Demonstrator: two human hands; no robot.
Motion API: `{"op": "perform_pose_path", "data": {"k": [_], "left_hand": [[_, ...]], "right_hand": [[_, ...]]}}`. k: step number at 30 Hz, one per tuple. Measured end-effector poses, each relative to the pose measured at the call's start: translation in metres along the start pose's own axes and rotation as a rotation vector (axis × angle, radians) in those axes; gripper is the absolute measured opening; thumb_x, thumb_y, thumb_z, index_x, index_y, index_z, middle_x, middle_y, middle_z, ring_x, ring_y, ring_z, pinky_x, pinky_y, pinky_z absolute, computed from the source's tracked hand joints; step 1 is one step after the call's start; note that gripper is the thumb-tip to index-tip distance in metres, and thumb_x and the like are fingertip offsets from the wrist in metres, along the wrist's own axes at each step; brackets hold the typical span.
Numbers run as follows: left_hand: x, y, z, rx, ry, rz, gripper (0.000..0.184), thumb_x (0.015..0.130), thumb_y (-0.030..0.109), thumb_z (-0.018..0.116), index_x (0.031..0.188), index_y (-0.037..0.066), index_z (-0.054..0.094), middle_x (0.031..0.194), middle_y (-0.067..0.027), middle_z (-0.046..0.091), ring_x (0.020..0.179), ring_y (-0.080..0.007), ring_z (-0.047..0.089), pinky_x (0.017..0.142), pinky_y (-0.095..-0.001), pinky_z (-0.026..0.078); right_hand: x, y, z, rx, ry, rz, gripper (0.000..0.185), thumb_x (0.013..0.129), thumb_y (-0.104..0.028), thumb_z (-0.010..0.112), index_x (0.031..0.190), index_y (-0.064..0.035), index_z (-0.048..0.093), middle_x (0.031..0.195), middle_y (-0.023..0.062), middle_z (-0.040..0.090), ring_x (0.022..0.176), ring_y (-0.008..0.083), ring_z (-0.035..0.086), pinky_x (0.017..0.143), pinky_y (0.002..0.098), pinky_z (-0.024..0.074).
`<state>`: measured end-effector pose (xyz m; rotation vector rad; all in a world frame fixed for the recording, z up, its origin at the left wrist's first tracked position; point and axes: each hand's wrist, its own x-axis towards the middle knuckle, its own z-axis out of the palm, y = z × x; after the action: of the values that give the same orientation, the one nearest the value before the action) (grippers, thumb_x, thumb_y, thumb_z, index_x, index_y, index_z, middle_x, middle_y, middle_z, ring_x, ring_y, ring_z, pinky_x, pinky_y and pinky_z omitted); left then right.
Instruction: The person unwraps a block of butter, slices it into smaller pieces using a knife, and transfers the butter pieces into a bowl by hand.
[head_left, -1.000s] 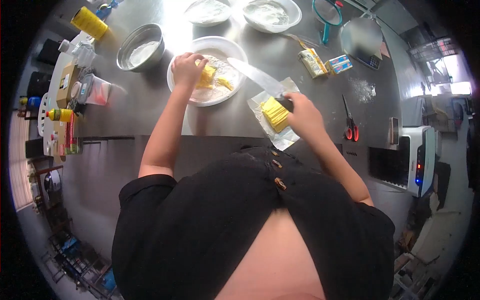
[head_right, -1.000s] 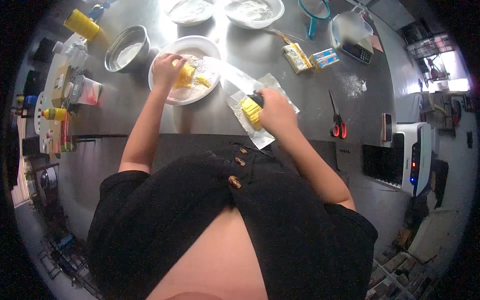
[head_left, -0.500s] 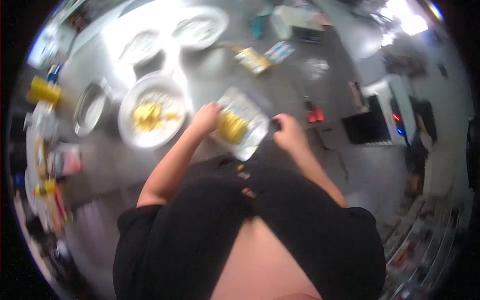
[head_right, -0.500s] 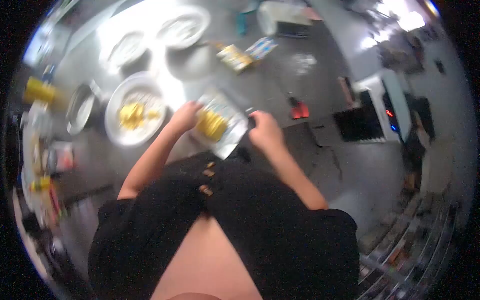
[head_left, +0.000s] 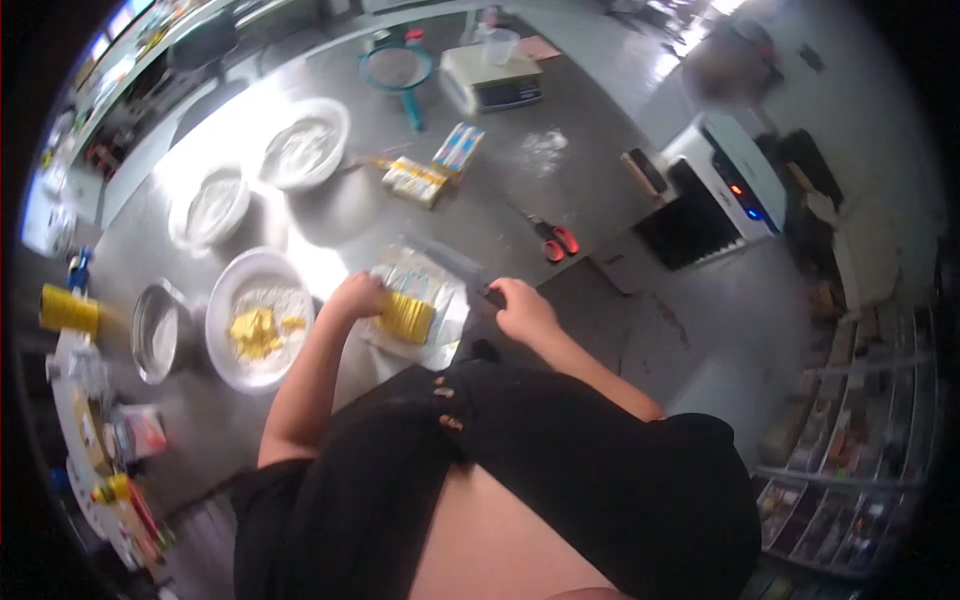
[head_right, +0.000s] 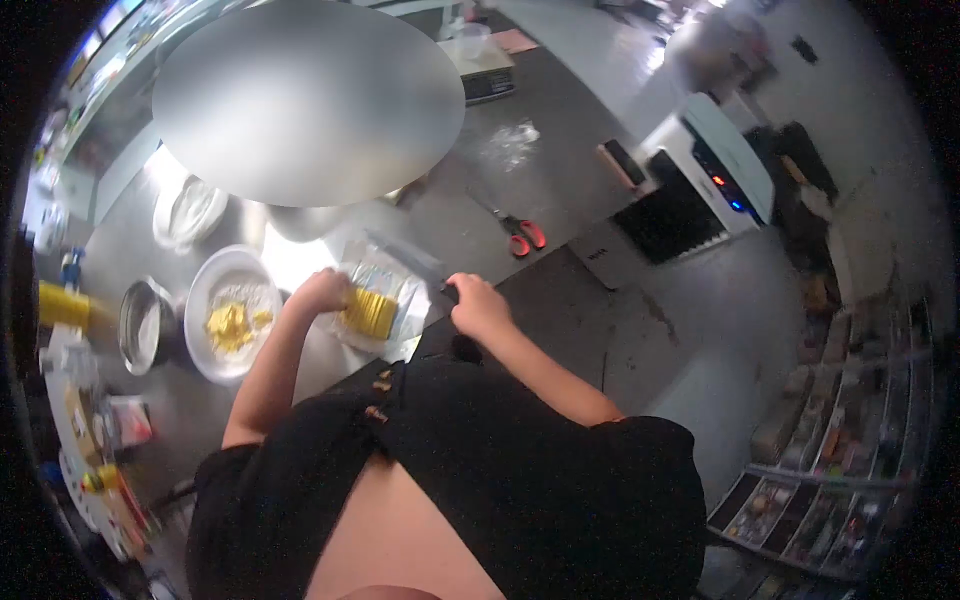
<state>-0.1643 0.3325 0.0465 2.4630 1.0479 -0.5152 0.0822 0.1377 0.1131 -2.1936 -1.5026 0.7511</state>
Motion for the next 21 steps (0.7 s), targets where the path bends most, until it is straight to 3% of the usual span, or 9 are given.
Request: {"op": "perform_pose_path", "data": {"k": [3,8,12,17,21], "left_hand": [[0.019,-0.014,0.014,0.037,-0.052,0.017,0.043,0.068,0.035,0.066,0.102,0.01,0.069,0.098,-0.0169,0.067,0.094,-0.0341,0.063,0.084,-0.0419,0.051],[0.003,-0.011,0.003,0.035,-0.057,0.068,0.051,0.062,0.027,0.076,0.109,0.012,0.064,0.101,-0.0151,0.065,0.096,-0.0333,0.062,0.082,-0.0415,0.051],[-0.014,0.0,0.004,-0.047,-0.011,-0.051,0.054,0.062,0.022,0.077,0.112,0.013,0.061,0.1,-0.0143,0.064,0.097,-0.0327,0.062,0.082,-0.0413,0.051],[-0.014,0.009,0.014,-0.151,0.126,-0.236,0.044,0.066,0.013,0.072,0.11,0.011,0.063,0.102,-0.0145,0.063,0.098,-0.0325,0.062,0.082,-0.0415,0.051],[-0.019,0.009,0.006,-0.045,0.1,-0.159,0.032,0.073,0.013,0.063,0.105,0.007,0.064,0.098,-0.0159,0.065,0.093,-0.0339,0.064,0.082,-0.0417,0.051]], "right_hand": [[0.008,0.006,0.002,-0.01,-0.013,-0.039,0.041,0.073,-0.005,0.054,0.114,-0.0105,0.058,0.117,0.014,0.059,0.11,0.034,0.055,0.091,0.0439,0.0458],[0.017,0.011,-0.001,-0.03,-0.077,-0.056,0.043,0.072,-0.007,0.055,0.115,-0.0094,0.056,0.118,0.0142,0.058,0.11,0.0334,0.055,0.09,0.0421,0.0459],[0.028,0.021,-0.006,-0.046,-0.143,-0.08,0.043,0.073,-0.008,0.055,0.116,-0.0091,0.056,0.118,0.0143,0.058,0.11,0.0333,0.055,0.09,0.0418,0.0458],[0.044,0.031,-0.013,-0.085,-0.206,-0.146,0.044,0.073,-0.008,0.054,0.117,-0.0089,0.055,0.119,0.0142,0.058,0.111,0.0336,0.055,0.091,0.0417,0.0456],[0.055,0.032,-0.023,-0.097,-0.242,-0.206,0.043,0.073,-0.007,0.054,0.116,-0.0086,0.055,0.118,0.0139,0.058,0.111,0.0334,0.055,0.091,0.042,0.0454]]}}
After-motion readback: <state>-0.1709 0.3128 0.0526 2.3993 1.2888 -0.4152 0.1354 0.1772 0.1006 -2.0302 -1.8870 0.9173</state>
